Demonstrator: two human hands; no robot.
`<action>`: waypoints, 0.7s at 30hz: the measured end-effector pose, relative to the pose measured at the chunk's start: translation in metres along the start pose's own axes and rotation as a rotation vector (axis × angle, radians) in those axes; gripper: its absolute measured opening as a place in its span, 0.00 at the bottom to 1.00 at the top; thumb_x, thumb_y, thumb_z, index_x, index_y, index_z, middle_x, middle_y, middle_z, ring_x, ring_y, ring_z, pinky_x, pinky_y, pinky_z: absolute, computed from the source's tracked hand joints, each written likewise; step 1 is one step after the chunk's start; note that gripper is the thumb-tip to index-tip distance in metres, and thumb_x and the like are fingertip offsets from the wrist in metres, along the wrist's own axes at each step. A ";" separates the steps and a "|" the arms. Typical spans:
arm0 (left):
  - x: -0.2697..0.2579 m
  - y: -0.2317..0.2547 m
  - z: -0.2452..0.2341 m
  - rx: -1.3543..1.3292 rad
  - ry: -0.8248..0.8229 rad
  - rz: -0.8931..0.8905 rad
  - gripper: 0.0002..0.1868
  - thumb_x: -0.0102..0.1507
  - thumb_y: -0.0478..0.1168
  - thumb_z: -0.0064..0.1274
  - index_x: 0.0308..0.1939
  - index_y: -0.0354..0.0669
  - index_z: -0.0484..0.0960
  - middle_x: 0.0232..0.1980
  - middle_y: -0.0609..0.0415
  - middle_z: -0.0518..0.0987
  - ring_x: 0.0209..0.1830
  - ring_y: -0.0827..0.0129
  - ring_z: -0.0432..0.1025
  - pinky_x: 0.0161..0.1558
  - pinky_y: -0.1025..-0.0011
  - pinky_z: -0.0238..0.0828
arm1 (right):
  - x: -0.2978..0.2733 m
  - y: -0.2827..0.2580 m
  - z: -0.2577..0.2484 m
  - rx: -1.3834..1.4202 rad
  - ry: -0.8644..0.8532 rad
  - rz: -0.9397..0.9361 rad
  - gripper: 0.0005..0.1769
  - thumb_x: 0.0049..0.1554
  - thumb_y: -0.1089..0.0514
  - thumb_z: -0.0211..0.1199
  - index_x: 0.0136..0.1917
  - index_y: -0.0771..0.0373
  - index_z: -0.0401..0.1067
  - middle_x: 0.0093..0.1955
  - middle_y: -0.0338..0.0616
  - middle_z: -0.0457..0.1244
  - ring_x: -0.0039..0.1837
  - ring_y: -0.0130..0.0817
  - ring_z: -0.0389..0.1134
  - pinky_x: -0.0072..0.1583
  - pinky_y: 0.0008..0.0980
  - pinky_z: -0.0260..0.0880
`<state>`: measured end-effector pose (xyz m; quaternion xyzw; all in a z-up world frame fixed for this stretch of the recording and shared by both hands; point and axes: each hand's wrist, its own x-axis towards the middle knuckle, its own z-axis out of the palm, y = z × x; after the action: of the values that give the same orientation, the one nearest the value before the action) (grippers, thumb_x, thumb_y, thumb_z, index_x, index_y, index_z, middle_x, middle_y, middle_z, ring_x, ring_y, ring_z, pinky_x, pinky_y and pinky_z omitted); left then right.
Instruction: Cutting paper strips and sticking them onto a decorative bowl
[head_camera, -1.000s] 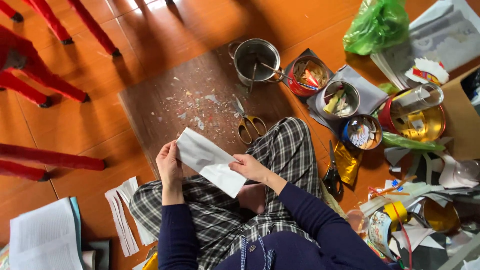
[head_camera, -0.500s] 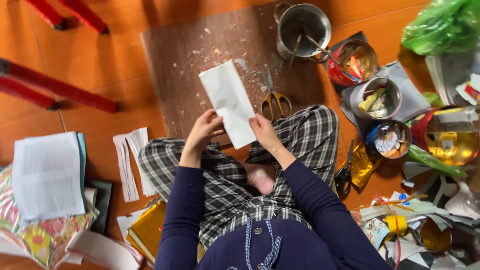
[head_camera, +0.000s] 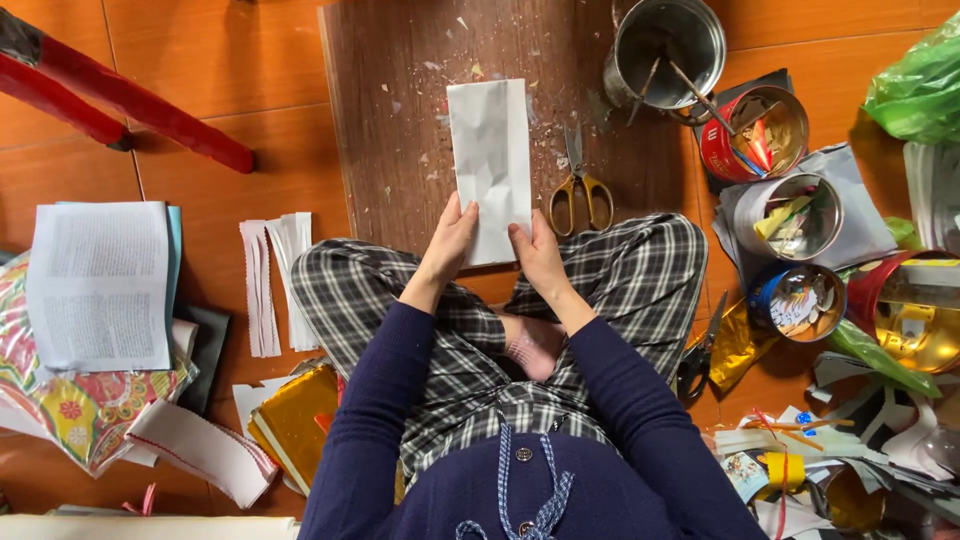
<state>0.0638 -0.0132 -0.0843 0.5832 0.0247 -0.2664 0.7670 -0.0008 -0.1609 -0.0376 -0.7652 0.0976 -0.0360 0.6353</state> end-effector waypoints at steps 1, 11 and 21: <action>0.002 0.000 -0.003 -0.002 0.000 -0.002 0.15 0.71 0.46 0.39 0.59 0.48 0.70 0.41 0.52 0.75 0.39 0.70 0.72 0.39 0.66 0.77 | 0.001 0.002 0.000 -0.002 0.000 0.003 0.10 0.64 0.52 0.56 0.53 0.61 0.67 0.43 0.40 0.62 0.50 0.28 0.60 0.57 0.36 0.63; 0.035 0.017 -0.040 0.296 0.084 0.023 0.11 0.59 0.35 0.60 0.44 0.39 0.79 0.35 0.48 0.80 0.34 0.66 0.74 0.32 0.67 0.74 | 0.044 0.059 -0.054 -0.521 0.033 0.078 0.10 0.61 0.54 0.59 0.53 0.61 0.68 0.46 0.53 0.62 0.52 0.53 0.66 0.53 0.46 0.67; 0.111 -0.110 -0.104 0.435 0.380 -0.208 0.24 0.47 0.42 0.69 0.44 0.38 0.81 0.36 0.43 0.81 0.39 0.57 0.78 0.35 0.60 0.78 | 0.060 0.059 -0.067 -0.919 0.010 0.420 0.43 0.55 0.59 0.68 0.75 0.59 0.46 0.55 0.57 0.50 0.61 0.60 0.55 0.61 0.62 0.59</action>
<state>0.1394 0.0200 -0.2529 0.7675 0.1696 -0.2286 0.5743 0.0400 -0.2477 -0.0864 -0.9295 0.2583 0.1353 0.2260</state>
